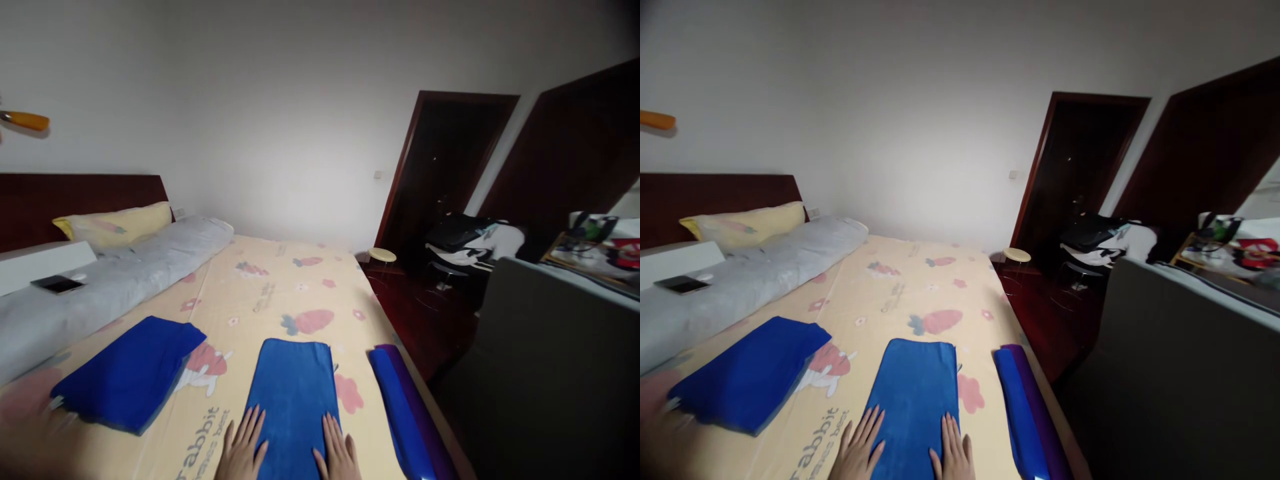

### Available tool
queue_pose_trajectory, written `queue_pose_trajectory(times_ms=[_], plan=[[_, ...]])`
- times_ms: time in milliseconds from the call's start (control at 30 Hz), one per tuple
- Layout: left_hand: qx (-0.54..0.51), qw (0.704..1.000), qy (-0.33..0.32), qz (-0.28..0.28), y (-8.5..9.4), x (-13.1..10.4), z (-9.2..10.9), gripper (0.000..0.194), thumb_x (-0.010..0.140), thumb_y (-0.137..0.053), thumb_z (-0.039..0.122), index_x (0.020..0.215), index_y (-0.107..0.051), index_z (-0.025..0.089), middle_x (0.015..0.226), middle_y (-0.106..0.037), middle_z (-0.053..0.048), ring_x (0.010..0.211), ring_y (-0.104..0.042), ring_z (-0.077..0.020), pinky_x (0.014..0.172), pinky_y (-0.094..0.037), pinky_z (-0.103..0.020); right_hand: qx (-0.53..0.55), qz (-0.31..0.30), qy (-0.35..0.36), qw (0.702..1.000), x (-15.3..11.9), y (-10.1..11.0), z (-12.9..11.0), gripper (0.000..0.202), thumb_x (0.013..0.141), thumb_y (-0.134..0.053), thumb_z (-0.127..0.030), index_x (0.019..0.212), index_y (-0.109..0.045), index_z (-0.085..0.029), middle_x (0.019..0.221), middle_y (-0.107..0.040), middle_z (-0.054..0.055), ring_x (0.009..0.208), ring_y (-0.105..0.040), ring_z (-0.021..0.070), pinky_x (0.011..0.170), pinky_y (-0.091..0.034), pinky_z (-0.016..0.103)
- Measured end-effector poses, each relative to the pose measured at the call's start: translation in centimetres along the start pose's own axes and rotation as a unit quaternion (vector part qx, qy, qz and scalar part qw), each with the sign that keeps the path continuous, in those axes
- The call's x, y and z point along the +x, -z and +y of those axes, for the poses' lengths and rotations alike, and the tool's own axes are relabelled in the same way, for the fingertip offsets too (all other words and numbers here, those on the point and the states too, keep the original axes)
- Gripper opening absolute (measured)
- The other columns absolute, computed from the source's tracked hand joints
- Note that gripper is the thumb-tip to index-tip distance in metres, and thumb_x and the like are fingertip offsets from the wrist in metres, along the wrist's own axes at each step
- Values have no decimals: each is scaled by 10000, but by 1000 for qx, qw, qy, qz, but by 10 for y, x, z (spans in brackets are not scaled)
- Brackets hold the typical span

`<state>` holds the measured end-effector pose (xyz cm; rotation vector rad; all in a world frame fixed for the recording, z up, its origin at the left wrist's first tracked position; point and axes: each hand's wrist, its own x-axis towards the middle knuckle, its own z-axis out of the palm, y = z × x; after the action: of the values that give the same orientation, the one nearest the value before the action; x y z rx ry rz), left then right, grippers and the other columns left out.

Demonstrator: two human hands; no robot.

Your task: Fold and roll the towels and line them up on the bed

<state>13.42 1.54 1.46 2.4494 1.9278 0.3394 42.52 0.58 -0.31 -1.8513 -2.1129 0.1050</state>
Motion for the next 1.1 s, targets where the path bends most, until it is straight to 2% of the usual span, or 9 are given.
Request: queue_pose_trajectory(times_ms=[167,300,433,500,567,667,800,967,1100], plan=[[-2,1000,-6,30,0,26,4,525,973,-259,416,1462,-79,350,1545,-320,14,1404,-354,-228,1128,-276,-494,3,40,75,996,30,-18,0,588,936,-384,-533,1464,-244,-316,1499,-349,25,1350,-414,259,1061,-446,453],[-15,994,-89,59,-14,91,12,536,972,-259,296,1468,-60,345,1531,-342,49,1384,-382,-146,1103,-347,-344,11,69,175,982,90,-46,-28,605,932,-436,-439,1474,-191,-326,1477,-386,7,1320,-463,223,1052,-448,366],[-17,997,-69,10,-22,161,6,505,969,-230,281,1463,-132,328,1543,-307,39,1410,-336,-152,1131,-328,-379,19,59,240,969,152,-54,-25,582,900,-480,-487,1440,-307,-355,1426,-465,-1,1272,-520,221,1027,-459,344],[-11,999,-31,-15,-23,185,-2,496,971,-235,357,1460,-161,325,1556,-273,28,1430,-298,-182,1149,-293,-447,27,38,215,975,172,-44,-7,541,906,-458,-521,1417,-343,-388,1448,-441,-16,1297,-493,232,1060,-436,393],[2,1000,22,-19,-23,198,-10,517,965,-231,432,1463,-154,317,1573,-226,13,1449,-249,-209,1163,-234,-516,29,23,126,991,185,-29,17,522,928,-394,-545,1420,-342,-379,1481,-396,-9,1344,-433,252,1099,-393,470],[12,997,70,-19,-22,206,-19,563,955,-203,495,1472,-113,293,1589,-174,-5,1465,-197,-213,1169,-175,-544,26,6,-3,1000,193,-14,48,596,930,-313,-601,1450,-302,-309,1514,-347,18,1401,-334,269,1140,-315,552],[20,995,75,-59,-8,210,-19,584,943,-211,507,1477,-143,281,1589,-178,-20,1467,-189,-232,1165,-155,-565,8,13,-55,998,196,-17,60,709,899,-308,-660,1448,-341,-212,1519,-338,74,1415,-297,299,1159,-264,579],[27,995,76,-56,5,200,8,552,939,-238,392,1474,-212,255,1569,-243,-41,1457,-217,-246,1164,-123,-608,-20,118,-49,992,180,-39,30,676,906,-346,-607,1436,-382,-188,1506,-350,122,1394,-332,330,1119,-331,585],[-33,998,-2,-49,-22,156,46,549,926,-218,257,1474,-206,269,1558,-259,-15,1439,-265,-206,1158,-269,-516,13,106,10,994,142,-72,-13,500,941,-336,-457,1416,-397,-314,1464,-421,49,1340,-422,289,1056,-440,521]])
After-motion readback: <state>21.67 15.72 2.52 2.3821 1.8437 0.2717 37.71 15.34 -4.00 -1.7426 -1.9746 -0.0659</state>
